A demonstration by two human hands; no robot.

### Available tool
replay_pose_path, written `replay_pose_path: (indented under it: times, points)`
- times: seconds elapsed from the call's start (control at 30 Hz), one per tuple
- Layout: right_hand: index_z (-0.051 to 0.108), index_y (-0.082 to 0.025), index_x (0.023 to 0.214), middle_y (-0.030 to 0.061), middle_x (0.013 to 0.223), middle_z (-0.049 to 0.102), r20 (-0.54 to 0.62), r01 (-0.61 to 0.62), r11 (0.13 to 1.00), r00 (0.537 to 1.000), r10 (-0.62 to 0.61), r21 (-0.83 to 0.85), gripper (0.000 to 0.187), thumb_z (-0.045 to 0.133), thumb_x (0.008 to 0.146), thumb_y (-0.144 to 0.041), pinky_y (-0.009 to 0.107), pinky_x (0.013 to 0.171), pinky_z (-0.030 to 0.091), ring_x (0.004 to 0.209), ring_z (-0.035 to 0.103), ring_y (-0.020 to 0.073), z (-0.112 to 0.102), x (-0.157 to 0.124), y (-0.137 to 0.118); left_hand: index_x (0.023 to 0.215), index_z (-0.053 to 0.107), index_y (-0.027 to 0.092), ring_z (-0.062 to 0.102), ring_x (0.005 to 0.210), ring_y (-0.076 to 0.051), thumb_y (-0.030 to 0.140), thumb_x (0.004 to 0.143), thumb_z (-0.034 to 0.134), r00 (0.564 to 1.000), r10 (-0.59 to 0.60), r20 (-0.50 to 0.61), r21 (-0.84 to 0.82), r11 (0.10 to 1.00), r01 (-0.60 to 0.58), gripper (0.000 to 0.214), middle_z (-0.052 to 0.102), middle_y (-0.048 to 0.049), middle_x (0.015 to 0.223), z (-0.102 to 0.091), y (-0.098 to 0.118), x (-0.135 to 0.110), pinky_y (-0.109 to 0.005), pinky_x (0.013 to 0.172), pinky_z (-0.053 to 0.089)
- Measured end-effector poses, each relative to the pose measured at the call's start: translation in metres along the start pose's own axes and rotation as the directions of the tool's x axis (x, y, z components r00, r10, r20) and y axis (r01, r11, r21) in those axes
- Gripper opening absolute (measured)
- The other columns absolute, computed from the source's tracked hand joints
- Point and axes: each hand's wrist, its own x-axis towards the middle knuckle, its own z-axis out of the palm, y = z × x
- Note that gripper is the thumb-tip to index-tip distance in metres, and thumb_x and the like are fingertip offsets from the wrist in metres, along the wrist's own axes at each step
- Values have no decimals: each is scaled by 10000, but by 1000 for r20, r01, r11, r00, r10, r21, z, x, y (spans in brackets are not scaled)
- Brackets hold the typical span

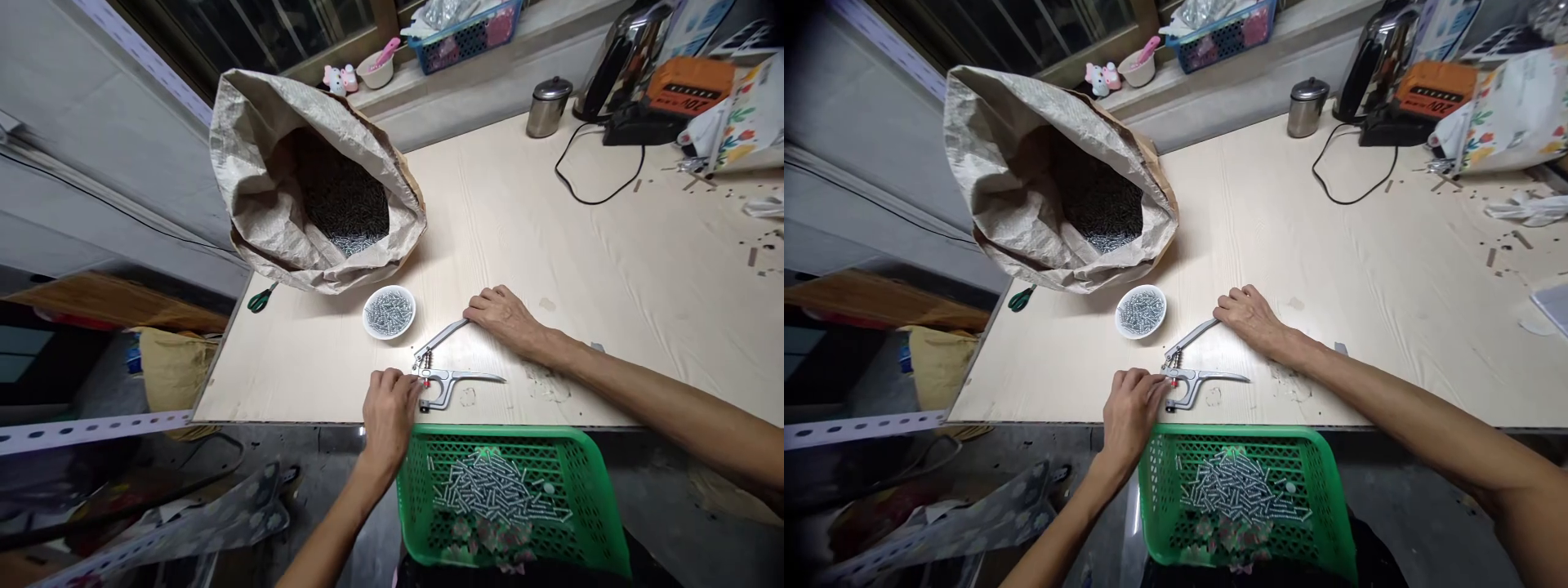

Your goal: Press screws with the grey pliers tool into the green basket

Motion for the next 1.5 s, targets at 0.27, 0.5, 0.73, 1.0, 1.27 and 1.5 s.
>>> replay_pose_path:
  times: [0.27, 0.5, 0.73, 1.0, 1.27, 1.5]
  points:
    - [613, -198, 916, 26, 878, 623, -64, -19, 999, 998, 22, 40, 252, 408, 921, -51, 322, 747, 244, 834, 457, 174, 5, 0, -2, 817, 639, 160, 507, 779, -190, 183, 924, 478, 979, 125, 163, -13, 992, -124, 196, 599, -47, 779, -24, -16, 12, -328, 682, 470]
    - [615, -215, 919, 27, 889, 632, -109, -38, 995, 993, 48, 90, 238, 417, 928, -82, 323, 739, 265, 856, 466, 183, 11, -2, -4, 997, 660, 175, 525, 809, -193, 254, 912, 529, 972, 205, 116, -94, 976, -195, 176, 637, -60, 870, -58, -2, 16, -306, 672, 459]
    - [622, -198, 932, 34, 939, 638, -87, -66, 993, 993, 75, 102, 211, 448, 917, -80, 318, 743, 297, 883, 480, 185, 10, -2, -6, 860, 716, 165, 535, 874, -239, 301, 887, 559, 972, -231, 45, 205, 954, 217, 210, 662, -88, 868, -17, -42, 109, -312, 674, 435]
    - [620, -190, 932, 43, 940, 633, -72, -66, 987, 994, 78, 150, 224, 440, 911, -57, 301, 721, 321, 890, 487, 184, 8, -2, -5, 894, 704, 189, 549, 988, -233, 263, 839, 609, 894, -396, 209, 221, 910, 352, 132, 649, -73, 993, -4, -36, 133, -288, 713, 435]
    - [615, -189, 915, 38, 914, 623, -68, -70, 984, 994, 82, 166, 207, 447, 914, -69, 295, 718, 338, 884, 494, 179, 7, -1, -6, 956, 697, 172, 547, 997, -238, 250, 891, 517, 904, -342, 256, 323, 912, 254, 207, 603, -98, 1045, -6, -35, 132, -291, 694, 435]
    - [611, -194, 906, 39, 914, 624, -84, -63, 987, 994, 76, 150, 205, 446, 913, -74, 297, 710, 344, 883, 498, 180, 9, -1, -6, 915, 706, 194, 513, 921, -227, 182, 904, 464, 979, -79, 190, 349, 937, 8, 243, 604, -96, 969, -10, -34, 122, -288, 649, 419]
